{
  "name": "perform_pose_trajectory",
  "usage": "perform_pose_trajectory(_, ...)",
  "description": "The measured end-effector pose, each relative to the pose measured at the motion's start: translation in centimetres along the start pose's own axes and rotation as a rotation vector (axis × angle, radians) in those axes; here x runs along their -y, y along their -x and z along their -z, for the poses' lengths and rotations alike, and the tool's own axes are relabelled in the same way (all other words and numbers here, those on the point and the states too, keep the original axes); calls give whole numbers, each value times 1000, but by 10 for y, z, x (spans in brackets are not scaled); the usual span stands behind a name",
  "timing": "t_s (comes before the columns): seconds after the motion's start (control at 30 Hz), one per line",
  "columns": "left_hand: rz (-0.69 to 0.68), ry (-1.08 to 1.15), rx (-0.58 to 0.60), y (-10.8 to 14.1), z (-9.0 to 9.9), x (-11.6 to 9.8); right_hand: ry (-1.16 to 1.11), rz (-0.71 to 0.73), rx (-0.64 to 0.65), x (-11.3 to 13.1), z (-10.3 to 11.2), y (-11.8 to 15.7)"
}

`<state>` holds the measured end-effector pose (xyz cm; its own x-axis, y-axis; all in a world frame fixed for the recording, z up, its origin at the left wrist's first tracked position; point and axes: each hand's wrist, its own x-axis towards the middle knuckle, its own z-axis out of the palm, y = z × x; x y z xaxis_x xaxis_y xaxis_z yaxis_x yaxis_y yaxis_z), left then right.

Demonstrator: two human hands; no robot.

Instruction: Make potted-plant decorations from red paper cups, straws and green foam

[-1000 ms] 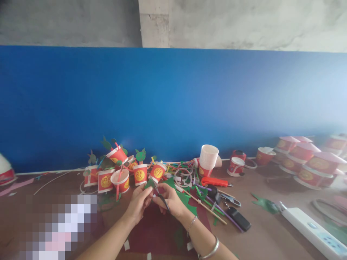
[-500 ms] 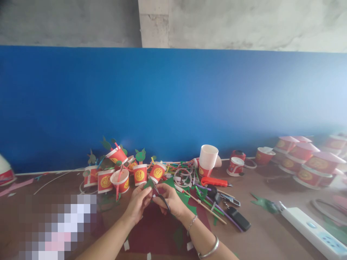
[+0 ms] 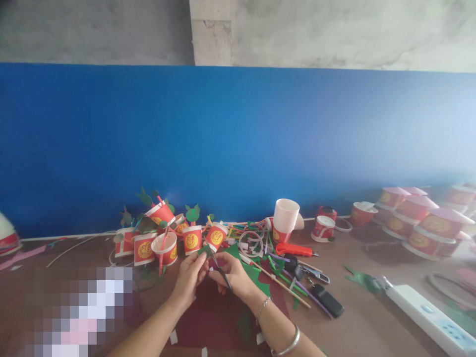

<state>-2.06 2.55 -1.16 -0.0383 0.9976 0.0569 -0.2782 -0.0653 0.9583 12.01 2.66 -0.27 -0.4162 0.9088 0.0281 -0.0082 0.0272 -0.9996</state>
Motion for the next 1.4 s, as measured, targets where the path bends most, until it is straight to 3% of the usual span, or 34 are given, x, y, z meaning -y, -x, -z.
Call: perform_pose_trajectory(1.4, 16, 16, 15, 1, -1, -3, -29, 15, 28, -3, 1, -2)
